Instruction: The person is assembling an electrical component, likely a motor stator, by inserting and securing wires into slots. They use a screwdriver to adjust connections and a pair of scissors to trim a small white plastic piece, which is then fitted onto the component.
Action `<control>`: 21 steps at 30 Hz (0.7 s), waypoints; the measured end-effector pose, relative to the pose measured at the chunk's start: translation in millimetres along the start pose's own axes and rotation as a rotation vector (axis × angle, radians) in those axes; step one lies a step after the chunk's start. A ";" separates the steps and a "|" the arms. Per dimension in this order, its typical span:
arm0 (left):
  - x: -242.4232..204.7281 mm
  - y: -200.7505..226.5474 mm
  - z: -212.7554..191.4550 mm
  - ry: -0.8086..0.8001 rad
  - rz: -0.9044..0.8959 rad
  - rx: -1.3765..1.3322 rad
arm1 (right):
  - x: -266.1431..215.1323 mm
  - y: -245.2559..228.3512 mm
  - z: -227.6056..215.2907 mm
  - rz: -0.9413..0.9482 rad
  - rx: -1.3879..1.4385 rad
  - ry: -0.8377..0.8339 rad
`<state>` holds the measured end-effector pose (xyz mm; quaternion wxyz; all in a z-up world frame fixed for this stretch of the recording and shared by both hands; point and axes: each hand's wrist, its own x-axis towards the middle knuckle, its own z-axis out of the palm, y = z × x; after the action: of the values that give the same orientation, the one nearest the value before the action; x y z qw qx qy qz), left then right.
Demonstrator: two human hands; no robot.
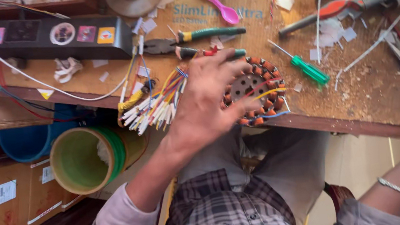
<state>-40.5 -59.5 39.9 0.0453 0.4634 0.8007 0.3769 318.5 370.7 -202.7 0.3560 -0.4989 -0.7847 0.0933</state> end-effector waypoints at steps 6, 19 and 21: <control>-1.7 30.6 24.7 -0.300 -0.192 0.197 | 2.3 -35.0 -13.6 0.069 0.085 0.006; 9.0 36.0 52.6 -0.230 -0.249 0.262 | -3.8 -128.2 -40.0 0.161 0.214 -0.053; 9.2 38.8 45.6 -0.197 -0.214 0.282 | -12.0 -127.3 -42.2 0.181 0.200 -0.075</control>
<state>1.0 -15.6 35.0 0.0981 0.4119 0.8820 0.2069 257.7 290.0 -113.6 0.3646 -0.5256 -0.7361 0.2212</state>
